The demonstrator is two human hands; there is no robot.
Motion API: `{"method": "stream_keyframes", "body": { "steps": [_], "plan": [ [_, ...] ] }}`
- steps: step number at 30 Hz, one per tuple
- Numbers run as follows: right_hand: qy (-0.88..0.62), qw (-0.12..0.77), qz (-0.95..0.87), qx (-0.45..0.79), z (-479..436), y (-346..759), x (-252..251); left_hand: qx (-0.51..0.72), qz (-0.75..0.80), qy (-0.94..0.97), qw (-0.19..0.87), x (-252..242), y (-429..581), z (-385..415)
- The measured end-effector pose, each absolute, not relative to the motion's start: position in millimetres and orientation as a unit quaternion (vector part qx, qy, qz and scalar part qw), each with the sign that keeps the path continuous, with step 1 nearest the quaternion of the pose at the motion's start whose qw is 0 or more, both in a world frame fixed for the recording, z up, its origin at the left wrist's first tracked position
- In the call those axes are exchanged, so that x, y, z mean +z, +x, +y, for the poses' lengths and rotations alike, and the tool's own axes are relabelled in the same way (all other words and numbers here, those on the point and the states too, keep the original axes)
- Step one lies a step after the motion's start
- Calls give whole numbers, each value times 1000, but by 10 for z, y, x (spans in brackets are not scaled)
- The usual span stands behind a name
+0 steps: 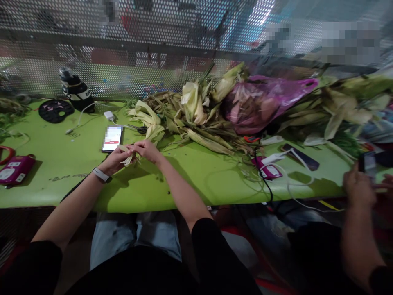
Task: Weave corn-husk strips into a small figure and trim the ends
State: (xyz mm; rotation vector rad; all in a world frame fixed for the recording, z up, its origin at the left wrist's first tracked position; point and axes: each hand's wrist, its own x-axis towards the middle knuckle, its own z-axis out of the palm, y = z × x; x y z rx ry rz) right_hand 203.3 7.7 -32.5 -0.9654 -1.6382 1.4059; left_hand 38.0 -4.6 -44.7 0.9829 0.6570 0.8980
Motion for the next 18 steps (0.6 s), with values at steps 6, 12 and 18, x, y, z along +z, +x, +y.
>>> {"method": "stream_keyframes", "body": {
  "steps": [6, 12, 18],
  "plan": [
    [-383, 432, -640, 507, 77, 2023, -351, 407, 299, 452, 735, -395, 383, -54],
    [-380, 447, -652, 480, 58, 2001, -320, 417, 310, 431, 738, -413, 390, -38],
    [-374, 458, -643, 487, 77, 1987, -335, 425, 306, 438, 730, -440, 405, -23]
  ]
}}
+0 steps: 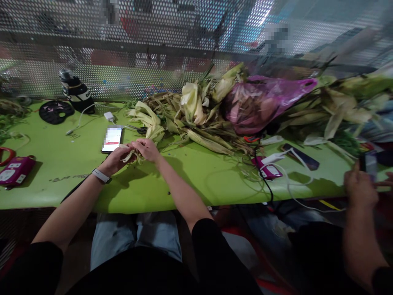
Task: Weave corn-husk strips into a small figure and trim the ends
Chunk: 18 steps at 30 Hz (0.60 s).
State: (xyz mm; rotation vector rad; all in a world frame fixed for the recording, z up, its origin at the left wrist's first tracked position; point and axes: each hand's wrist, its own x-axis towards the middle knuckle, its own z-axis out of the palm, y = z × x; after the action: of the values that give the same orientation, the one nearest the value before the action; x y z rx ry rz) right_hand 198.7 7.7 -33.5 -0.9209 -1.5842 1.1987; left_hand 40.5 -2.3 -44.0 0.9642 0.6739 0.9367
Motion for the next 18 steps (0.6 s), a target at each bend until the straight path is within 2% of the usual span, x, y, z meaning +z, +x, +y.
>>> {"method": "stream_keyframes", "body": {
  "steps": [12, 18],
  "plan": [
    [-397, 511, -640, 414, 9, 1897, -373, 424, 298, 422, 744, -395, 417, -35],
    [-410, 474, -649, 430, 117, 2028, -384, 456, 288, 391, 746, -438, 448, -33]
  ]
}}
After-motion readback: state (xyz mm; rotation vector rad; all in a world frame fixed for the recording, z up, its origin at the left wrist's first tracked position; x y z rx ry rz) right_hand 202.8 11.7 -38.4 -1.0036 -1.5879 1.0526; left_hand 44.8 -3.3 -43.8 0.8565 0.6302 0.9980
